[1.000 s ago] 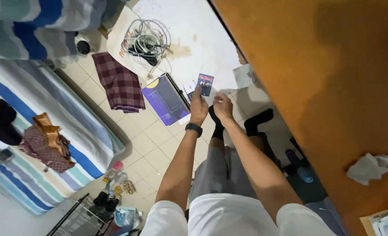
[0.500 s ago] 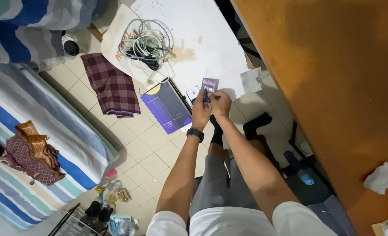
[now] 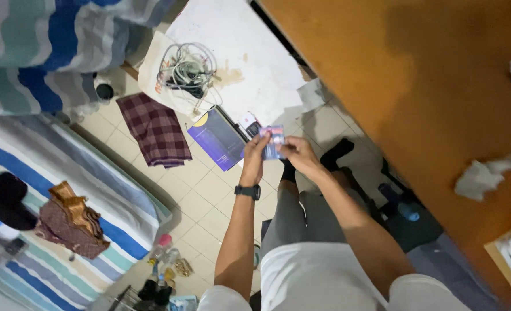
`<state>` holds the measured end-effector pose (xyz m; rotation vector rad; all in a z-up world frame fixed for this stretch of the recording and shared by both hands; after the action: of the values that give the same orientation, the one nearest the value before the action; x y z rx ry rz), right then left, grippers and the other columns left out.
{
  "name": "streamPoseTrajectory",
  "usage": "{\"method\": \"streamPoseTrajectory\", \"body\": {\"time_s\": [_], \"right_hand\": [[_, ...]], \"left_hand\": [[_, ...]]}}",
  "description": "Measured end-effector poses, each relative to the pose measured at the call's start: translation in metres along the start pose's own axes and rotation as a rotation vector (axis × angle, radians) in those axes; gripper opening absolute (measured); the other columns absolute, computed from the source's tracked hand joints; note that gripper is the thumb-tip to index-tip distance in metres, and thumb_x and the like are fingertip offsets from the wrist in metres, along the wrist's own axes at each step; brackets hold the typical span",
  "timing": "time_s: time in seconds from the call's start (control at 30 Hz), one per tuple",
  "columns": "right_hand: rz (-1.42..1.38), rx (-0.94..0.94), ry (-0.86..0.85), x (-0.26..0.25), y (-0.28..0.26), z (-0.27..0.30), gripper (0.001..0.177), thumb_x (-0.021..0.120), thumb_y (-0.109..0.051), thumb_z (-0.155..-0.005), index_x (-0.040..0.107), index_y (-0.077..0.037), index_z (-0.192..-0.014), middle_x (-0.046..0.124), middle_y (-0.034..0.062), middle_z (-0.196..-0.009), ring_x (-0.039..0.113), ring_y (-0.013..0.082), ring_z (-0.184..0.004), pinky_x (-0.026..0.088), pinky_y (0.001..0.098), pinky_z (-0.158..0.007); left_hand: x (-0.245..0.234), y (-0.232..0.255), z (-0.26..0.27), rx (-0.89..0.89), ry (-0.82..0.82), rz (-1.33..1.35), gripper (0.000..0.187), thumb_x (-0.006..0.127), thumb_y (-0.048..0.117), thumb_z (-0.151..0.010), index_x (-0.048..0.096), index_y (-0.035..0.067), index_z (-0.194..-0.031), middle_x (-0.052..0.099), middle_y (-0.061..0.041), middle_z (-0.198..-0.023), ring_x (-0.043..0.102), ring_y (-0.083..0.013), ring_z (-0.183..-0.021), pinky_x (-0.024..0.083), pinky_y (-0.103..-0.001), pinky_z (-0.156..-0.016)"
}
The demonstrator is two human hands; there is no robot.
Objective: Peeling small adhesive stickers from cards and applying them to objects on a desk
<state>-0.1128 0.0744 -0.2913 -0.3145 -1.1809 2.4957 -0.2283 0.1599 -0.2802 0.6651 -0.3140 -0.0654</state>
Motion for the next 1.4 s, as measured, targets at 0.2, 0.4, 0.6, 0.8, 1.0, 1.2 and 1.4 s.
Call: {"method": "streamPoseTrajectory", "body": {"time_s": [0.2, 0.4, 0.6, 0.8, 1.0, 1.2, 1.4], "right_hand": [[0.033, -0.144, 0.055, -0.078, -0.027, 0.113, 0.010, 0.074, -0.010, -0.093, 0.074, -0.001, -0.096, 0.072, 0.0176, -0.078, 0.073, 0.0268, -0.081, 0.056, 0.0370, -0.067], [0.759, -0.461, 0.716, -0.251, -0.066, 0.210, 0.009, 0.064, -0.018, -0.100, 0.072, -0.019, -0.096, 0.062, 0.0051, -0.084, 0.062, 0.0284, -0.085, 0.051, 0.0402, -0.080], [0.979, 0.061, 0.814, -0.334, 0.007, 0.216, 0.052, 0.065, -0.032, -0.101, 0.055, -0.026, -0.152, 0.040, 0.0256, -0.155, 0.038, 0.0513, -0.141, 0.037, 0.0718, -0.106], [0.404, -0.509, 0.954, -0.372, 0.078, 0.214, 0.035, 0.063, 0.004, -0.082, 0.073, -0.004, -0.115, 0.065, 0.0213, -0.111, 0.064, 0.0468, -0.106, 0.052, 0.0514, -0.093], [0.134, -0.868, 0.603, -0.330, -0.041, 0.287, 0.032, 0.065, -0.022, -0.094, 0.070, -0.007, -0.122, 0.069, 0.0168, -0.121, 0.065, 0.0396, -0.117, 0.050, 0.0481, -0.101], [0.366, -0.870, 0.463, -0.335, -0.063, 0.309, 0.041, 0.052, 0.013, -0.087, 0.059, 0.004, -0.126, 0.062, 0.0270, -0.130, 0.052, 0.0490, -0.132, 0.034, 0.0559, -0.117], [0.159, -0.651, 0.755, -0.390, -0.022, 0.285, 0.044, 0.059, 0.011, -0.089, 0.065, -0.010, -0.128, 0.068, 0.0185, -0.123, 0.061, 0.0418, -0.123, 0.044, 0.0515, -0.108]], "left_hand": [[0.069, -0.003, 0.088, -0.133, -0.206, 0.200, 0.039, 0.057, 0.016, -0.104, 0.058, -0.007, -0.135, 0.069, -0.029, -0.120, 0.073, -0.0366, -0.106, 0.064, -0.050, -0.079], [0.153, -0.006, 0.161, -0.206, -0.362, 0.112, 0.044, 0.053, 0.014, -0.104, 0.049, -0.009, -0.141, 0.060, -0.031, -0.136, 0.061, -0.0427, -0.125, 0.054, -0.057, -0.097], [0.228, -0.051, 0.184, -0.177, -0.426, 0.056, 0.041, 0.053, 0.013, -0.104, 0.052, -0.007, -0.140, 0.063, -0.031, -0.130, 0.067, -0.0463, -0.112, 0.058, -0.061, -0.087], [0.285, -0.100, 0.192, -0.091, -0.463, 0.012, 0.035, 0.055, 0.012, -0.104, 0.059, -0.008, -0.132, 0.070, -0.029, -0.118, 0.071, -0.0413, -0.107, 0.061, -0.057, -0.083], [0.294, -0.216, 0.128, -0.134, -0.280, -0.151, 0.032, 0.062, 0.029, -0.102, 0.066, 0.001, -0.117, 0.067, -0.018, -0.107, 0.069, -0.0306, -0.100, 0.060, -0.052, -0.081], [0.362, -0.146, 0.229, -0.115, -0.228, -0.036, 0.032, 0.056, 0.032, -0.106, 0.057, 0.005, -0.123, 0.053, -0.013, -0.119, 0.053, -0.0262, -0.111, 0.046, -0.048, -0.094], [0.408, -0.075, 0.303, -0.035, -0.296, -0.043, 0.024, 0.061, 0.030, -0.104, 0.065, 0.009, -0.091, 0.061, -0.002, -0.076, 0.067, -0.0160, -0.068, 0.056, -0.030, -0.061]]}}
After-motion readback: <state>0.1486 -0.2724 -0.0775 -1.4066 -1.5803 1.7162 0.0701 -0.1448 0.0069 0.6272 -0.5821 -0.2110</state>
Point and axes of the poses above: each hand's wrist, its own z-axis away from the middle knuckle, its own x-axis out of the palm, y = z × x, the point moved 2 cm from there along -z, towards the middle knuckle
